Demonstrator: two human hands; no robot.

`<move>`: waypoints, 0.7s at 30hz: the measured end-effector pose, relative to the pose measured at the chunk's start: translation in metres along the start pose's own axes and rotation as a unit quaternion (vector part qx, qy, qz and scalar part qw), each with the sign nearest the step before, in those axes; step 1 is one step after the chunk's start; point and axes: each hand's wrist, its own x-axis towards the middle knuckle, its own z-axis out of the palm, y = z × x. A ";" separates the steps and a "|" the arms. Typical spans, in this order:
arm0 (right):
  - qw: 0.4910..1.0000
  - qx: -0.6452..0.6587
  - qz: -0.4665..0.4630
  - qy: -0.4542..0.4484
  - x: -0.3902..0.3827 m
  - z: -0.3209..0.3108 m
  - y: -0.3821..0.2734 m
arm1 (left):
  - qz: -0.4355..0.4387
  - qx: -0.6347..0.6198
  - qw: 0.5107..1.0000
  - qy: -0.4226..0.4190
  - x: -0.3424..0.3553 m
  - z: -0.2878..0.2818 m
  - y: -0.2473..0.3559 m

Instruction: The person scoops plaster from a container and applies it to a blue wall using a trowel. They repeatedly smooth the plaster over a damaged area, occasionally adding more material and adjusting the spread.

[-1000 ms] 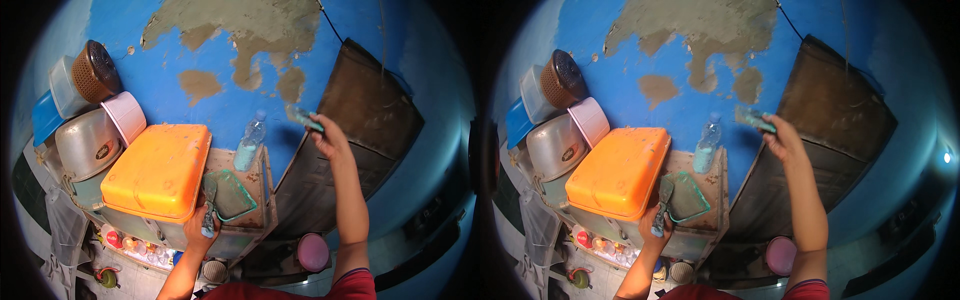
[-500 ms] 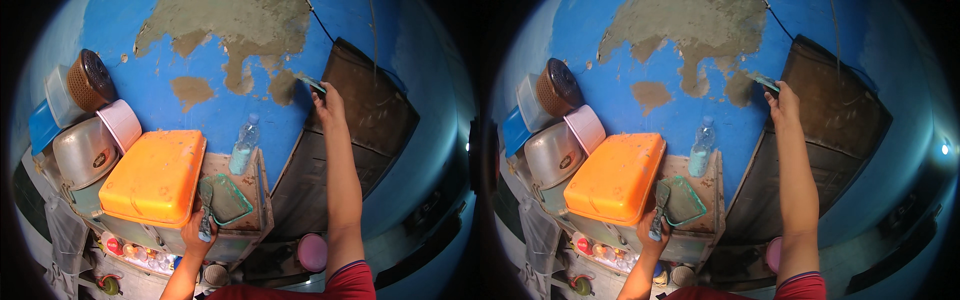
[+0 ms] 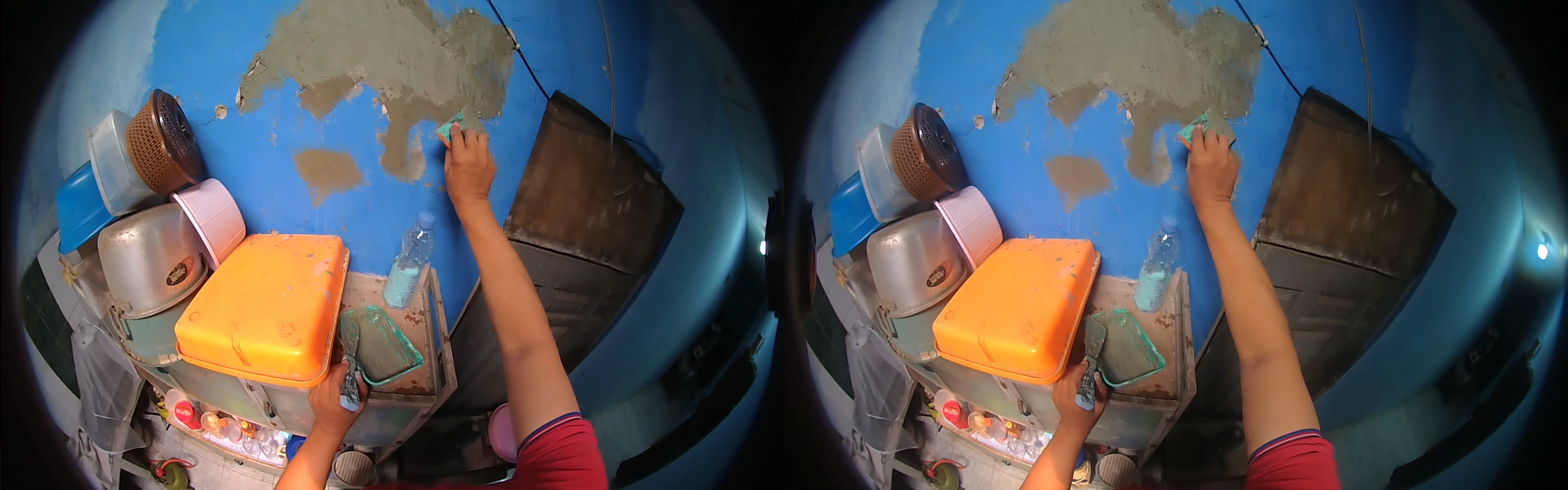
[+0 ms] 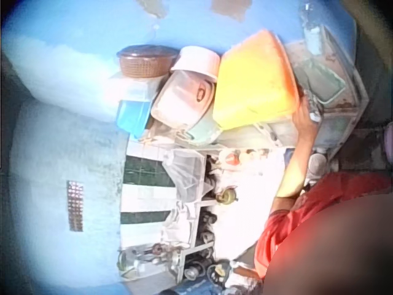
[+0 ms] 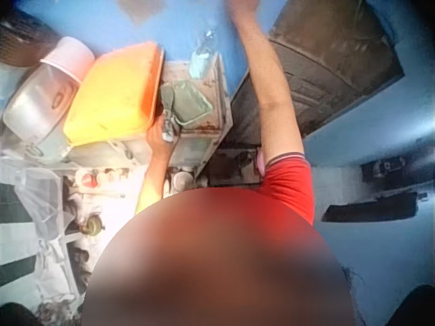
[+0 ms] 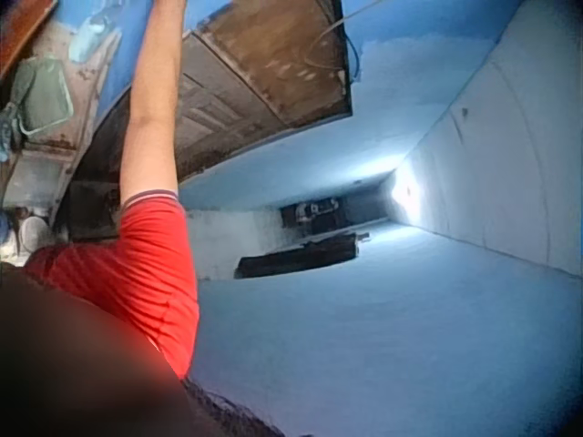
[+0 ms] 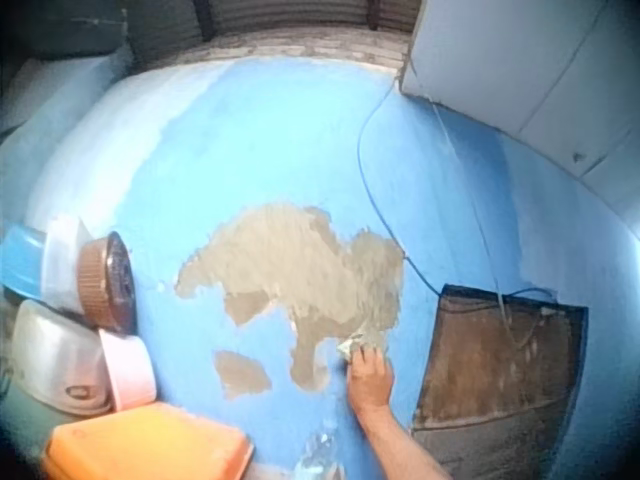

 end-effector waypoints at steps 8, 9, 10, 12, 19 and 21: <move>0.985 -0.014 -0.172 0.022 -0.019 0.006 0.044 | -0.005 0.004 1.000 0.005 0.001 -0.003 0.003; 0.981 -0.012 -0.192 0.014 -0.023 0.004 0.057 | -0.005 -0.001 1.000 0.005 0.001 -0.002 0.003; 0.977 -0.009 -0.211 0.008 -0.025 0.000 0.070 | -0.004 -0.003 1.000 0.006 0.002 -0.002 0.003; 0.970 -0.015 -0.241 -0.012 -0.024 -0.008 0.088 | -0.004 -0.006 1.000 0.004 0.002 -0.003 0.003; 0.964 -0.013 -0.261 -0.046 -0.024 -0.022 0.107 | -0.007 0.009 1.000 0.007 0.003 -0.005 0.003; 0.967 0.003 -0.250 -0.038 -0.026 -0.027 0.109 | -0.008 0.005 1.000 0.005 0.002 -0.004 0.003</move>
